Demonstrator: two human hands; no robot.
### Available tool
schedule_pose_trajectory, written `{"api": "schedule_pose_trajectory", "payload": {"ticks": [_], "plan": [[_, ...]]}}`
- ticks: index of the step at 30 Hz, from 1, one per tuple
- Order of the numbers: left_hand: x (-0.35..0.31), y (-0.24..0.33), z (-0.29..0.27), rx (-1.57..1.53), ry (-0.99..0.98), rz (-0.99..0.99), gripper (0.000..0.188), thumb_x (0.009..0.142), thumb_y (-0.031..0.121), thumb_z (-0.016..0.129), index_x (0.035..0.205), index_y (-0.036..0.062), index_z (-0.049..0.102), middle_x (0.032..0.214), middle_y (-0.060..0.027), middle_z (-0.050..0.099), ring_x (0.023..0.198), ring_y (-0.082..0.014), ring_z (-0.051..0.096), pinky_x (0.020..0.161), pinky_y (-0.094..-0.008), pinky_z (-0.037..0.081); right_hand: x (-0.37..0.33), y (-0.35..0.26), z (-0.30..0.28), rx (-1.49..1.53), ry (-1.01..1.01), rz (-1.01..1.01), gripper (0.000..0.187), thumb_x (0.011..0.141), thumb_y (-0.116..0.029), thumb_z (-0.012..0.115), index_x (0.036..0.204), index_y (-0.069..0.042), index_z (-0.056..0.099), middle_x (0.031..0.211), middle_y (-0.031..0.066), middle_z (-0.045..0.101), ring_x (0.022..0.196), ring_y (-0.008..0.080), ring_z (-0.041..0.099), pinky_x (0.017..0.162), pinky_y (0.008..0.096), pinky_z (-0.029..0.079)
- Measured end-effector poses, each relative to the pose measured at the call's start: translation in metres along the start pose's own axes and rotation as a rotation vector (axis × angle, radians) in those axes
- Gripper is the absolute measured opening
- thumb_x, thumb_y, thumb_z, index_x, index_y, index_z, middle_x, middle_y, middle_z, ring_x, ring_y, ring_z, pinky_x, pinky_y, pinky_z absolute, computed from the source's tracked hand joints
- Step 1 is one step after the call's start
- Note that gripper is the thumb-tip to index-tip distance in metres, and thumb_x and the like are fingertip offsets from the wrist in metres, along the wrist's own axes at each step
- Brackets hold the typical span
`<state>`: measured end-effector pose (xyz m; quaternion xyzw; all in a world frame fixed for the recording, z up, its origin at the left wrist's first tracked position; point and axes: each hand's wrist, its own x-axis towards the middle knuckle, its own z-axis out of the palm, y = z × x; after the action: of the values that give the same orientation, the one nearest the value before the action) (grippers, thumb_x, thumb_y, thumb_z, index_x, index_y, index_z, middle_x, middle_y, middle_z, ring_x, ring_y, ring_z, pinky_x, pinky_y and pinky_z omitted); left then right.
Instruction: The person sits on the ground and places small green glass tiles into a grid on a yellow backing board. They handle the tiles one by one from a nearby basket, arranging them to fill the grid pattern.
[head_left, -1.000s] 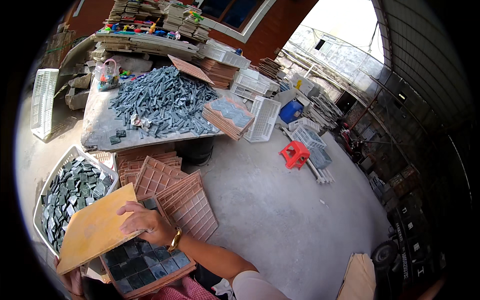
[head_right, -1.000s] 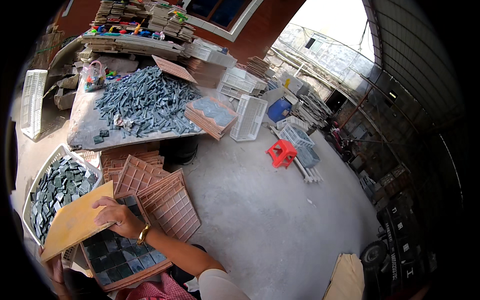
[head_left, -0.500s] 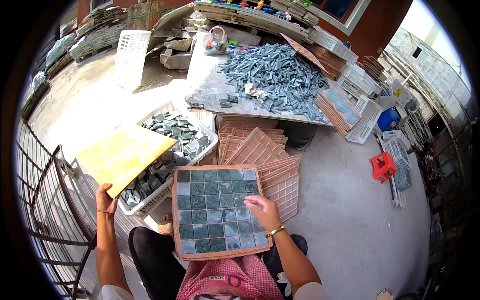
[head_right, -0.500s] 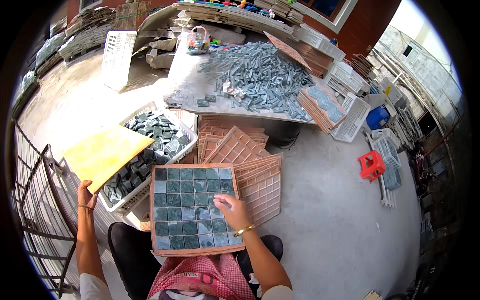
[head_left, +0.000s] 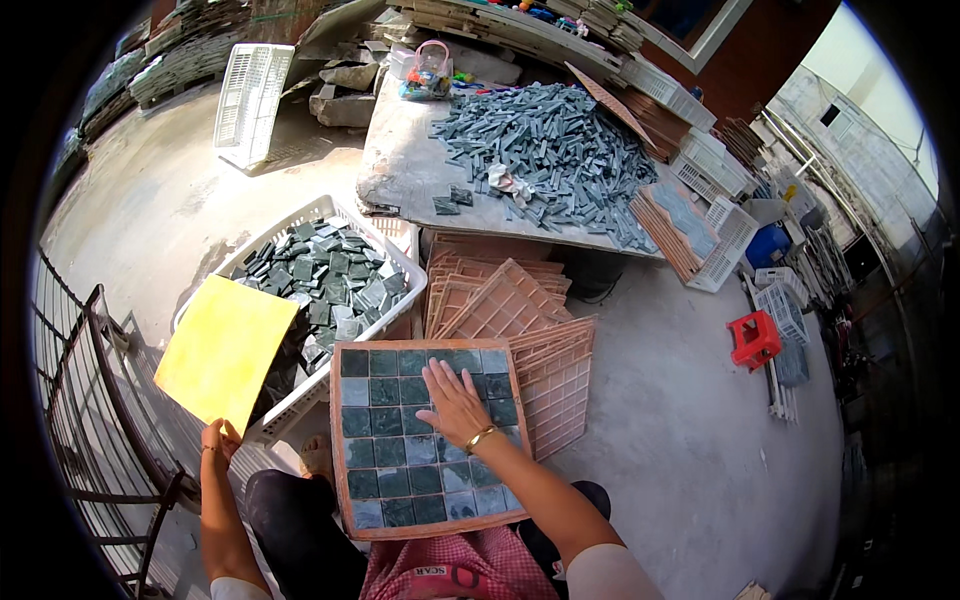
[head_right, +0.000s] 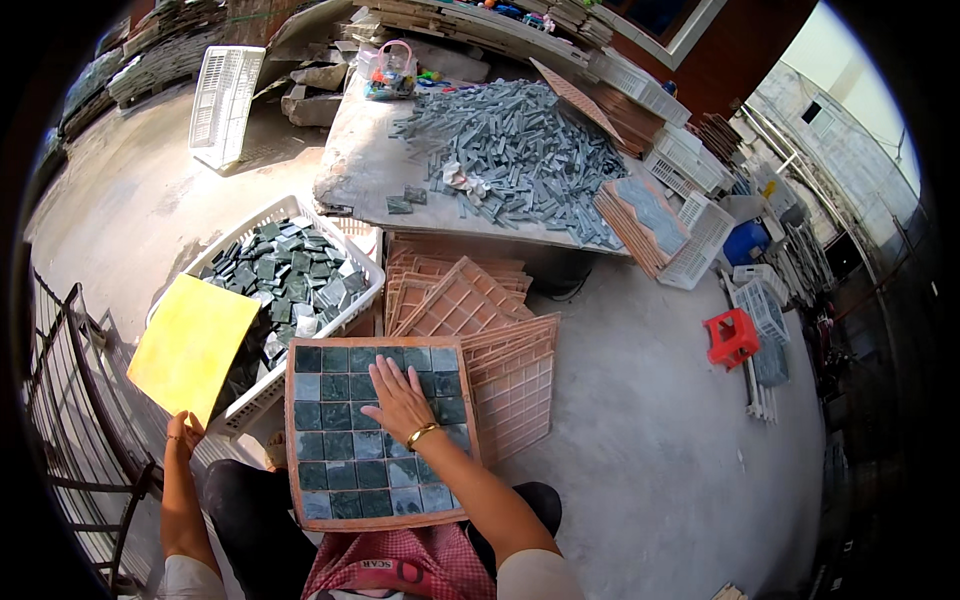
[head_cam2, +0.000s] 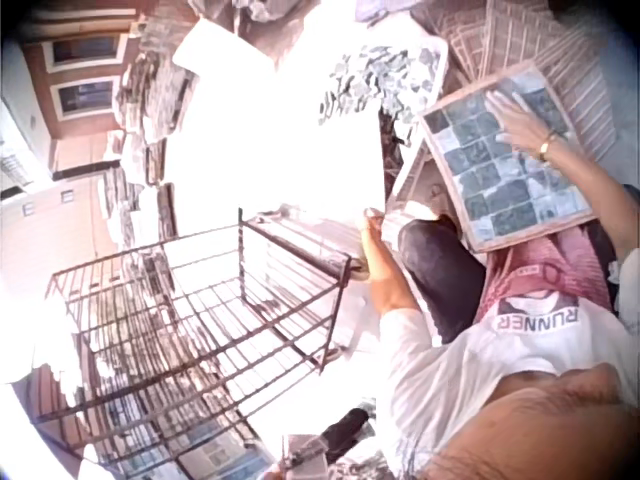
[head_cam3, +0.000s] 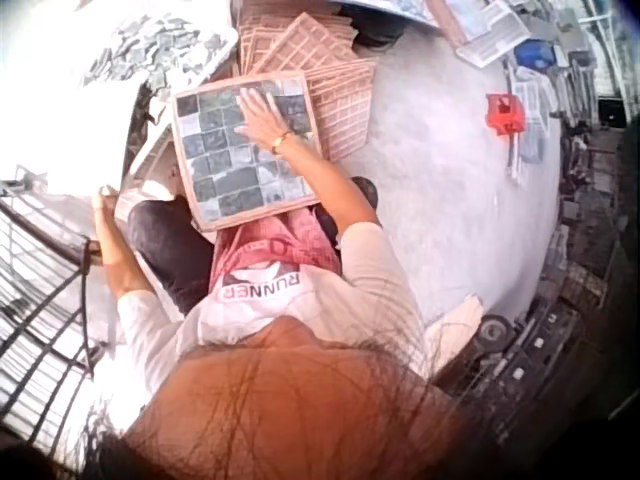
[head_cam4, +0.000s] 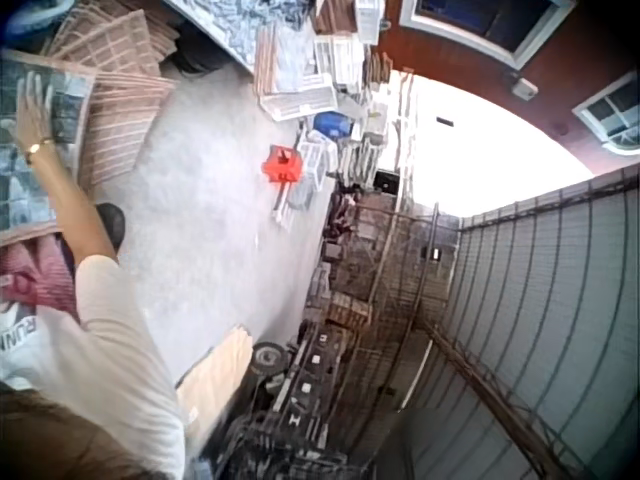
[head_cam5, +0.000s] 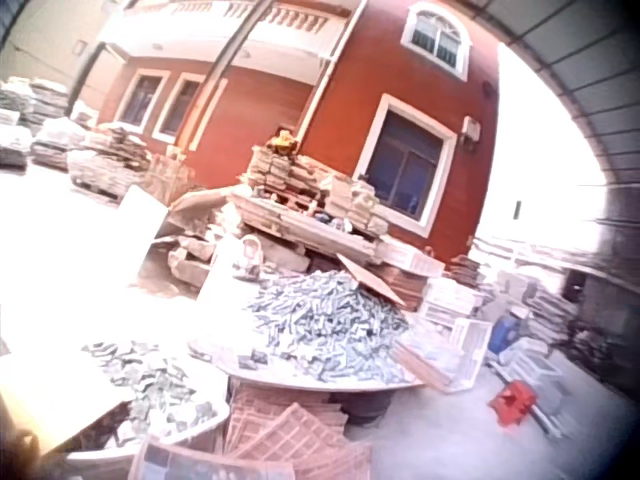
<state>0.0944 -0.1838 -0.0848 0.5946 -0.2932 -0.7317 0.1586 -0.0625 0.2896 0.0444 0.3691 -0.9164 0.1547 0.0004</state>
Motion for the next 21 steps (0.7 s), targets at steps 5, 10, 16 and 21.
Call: {"api": "schedule_pose_trajectory", "payload": {"ticks": [5, 10, 16, 21], "plan": [[-0.036, 0.018, 0.026, 1.230, 0.128, 0.590, 0.037, 0.084, 0.021, 0.057, 0.104, -0.0094, 0.050, 0.102, -0.0242, 0.058, 0.087, -0.0325, 0.061, 0.072, -0.0395, 0.050, 0.010, -0.013, 0.023, 0.006, -0.017, 0.155, 0.081, 0.084, -0.050, 0.050, 0.140, 0.000, 0.019, 0.146, 0.0182, 0.018, 0.135, 0.0304, 0.017, 0.109, 0.0470, 0.012], [-0.174, -0.035, 0.133, 1.336, -0.487, 1.439, 0.062, 0.084, 0.021, 0.054, 0.135, -0.0036, 0.028, 0.137, -0.0221, 0.034, 0.128, -0.0358, 0.030, 0.106, -0.0431, 0.024, -0.023, 0.000, 0.009, 0.317, 0.302, 0.283, 0.066, 0.089, -0.040, 0.049, 0.136, 0.002, 0.028, 0.140, 0.0221, 0.029, 0.128, 0.0351, 0.030, 0.105, 0.0468, 0.023], [-0.256, -0.173, 0.209, 1.600, -0.908, 1.646, 0.083, 0.081, 0.051, 0.052, 0.140, 0.0014, 0.020, 0.147, -0.0141, 0.018, 0.137, -0.0279, 0.016, 0.109, -0.0491, 0.011, -0.096, 0.042, -0.008, 0.367, 0.359, 0.500, 0.056, 0.090, -0.034, 0.049, 0.130, 0.005, 0.036, 0.128, 0.0261, 0.044, 0.118, 0.0384, 0.043, 0.098, 0.0397, 0.036], [-0.259, -0.214, 0.259, 1.721, -0.863, 1.450, 0.088, 0.079, 0.052, 0.052, 0.141, 0.0025, 0.016, 0.149, -0.0121, 0.015, 0.138, -0.0249, 0.012, 0.110, -0.0478, 0.006, -0.144, 0.080, 0.014, 0.504, 0.348, 0.771, 0.067, 0.089, -0.048, 0.043, 0.134, 0.000, 0.032, 0.128, 0.0274, 0.042, 0.117, 0.0398, 0.043, 0.097, 0.0423, 0.035]]}}
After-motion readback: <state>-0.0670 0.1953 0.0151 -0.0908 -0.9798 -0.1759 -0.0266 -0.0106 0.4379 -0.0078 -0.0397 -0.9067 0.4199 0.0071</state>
